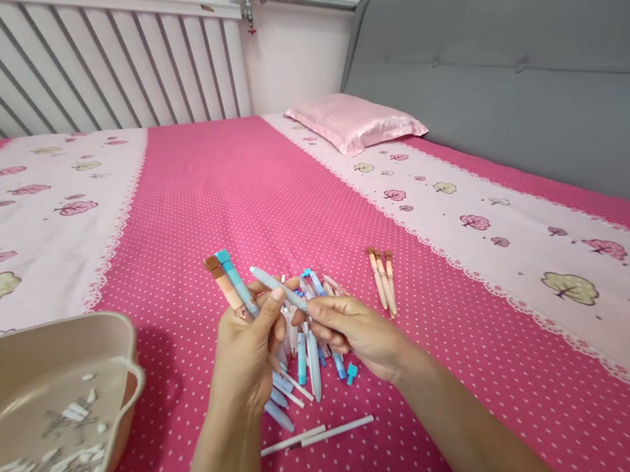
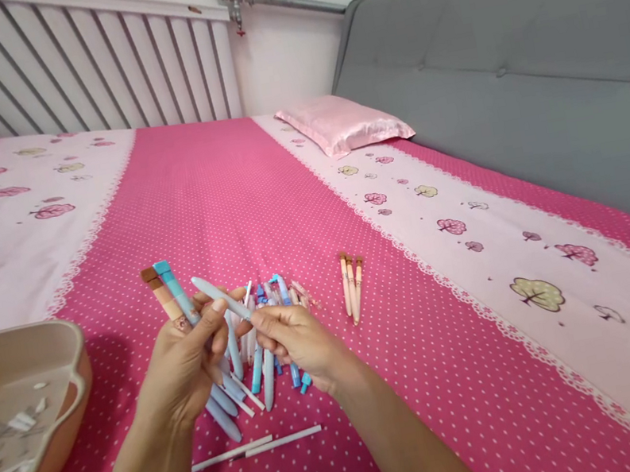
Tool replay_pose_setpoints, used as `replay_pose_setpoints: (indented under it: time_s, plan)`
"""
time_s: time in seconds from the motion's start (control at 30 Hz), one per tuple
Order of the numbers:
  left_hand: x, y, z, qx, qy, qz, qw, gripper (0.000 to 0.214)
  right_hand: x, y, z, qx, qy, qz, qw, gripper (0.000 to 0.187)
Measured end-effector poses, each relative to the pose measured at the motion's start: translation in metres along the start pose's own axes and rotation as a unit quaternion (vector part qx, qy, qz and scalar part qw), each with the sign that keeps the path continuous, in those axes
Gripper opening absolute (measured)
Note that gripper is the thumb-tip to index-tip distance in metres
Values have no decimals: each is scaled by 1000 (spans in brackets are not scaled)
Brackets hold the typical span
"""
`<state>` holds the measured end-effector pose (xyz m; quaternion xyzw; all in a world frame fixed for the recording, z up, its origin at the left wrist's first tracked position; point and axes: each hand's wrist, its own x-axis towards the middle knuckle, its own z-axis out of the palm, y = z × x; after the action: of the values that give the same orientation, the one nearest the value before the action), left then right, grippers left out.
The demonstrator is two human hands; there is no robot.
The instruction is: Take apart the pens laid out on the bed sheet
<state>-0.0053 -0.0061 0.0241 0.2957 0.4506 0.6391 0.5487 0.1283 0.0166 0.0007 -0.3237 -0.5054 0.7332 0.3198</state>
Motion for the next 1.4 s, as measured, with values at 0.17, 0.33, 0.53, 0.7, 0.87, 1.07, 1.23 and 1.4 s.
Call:
replay_pose_setpoints:
  time_s: [0.17,0.33,0.53,0.7,0.87,1.07,1.23,1.4]
  plan:
    - [-1,-2,1,22,28,3,999,31,1,0,-2,-126,70,-86,986,32]
    - [1,-6,1,8,91,48,995,32,-4,-3,5,-318,151,-182,918,27]
    - [3,-3,-2,5,127,60,990,37,-7,-1,12,-416,238,-293,827,20]
    - [2,-5,-2,31,166,39,985,30,-5,2,13,-420,283,-352,787,12]
    - [2,-3,-2,52,164,54,984,30,-5,0,12,-319,251,-245,880,16]
    - [2,3,-5,41,101,53,993,41,-2,0,2,-203,64,-95,973,40]
    - [3,1,-4,33,81,55,995,41,1,0,3,-131,95,-76,984,25]
    - [2,0,-1,55,138,67,987,29,-1,-2,7,-210,188,-139,949,17]
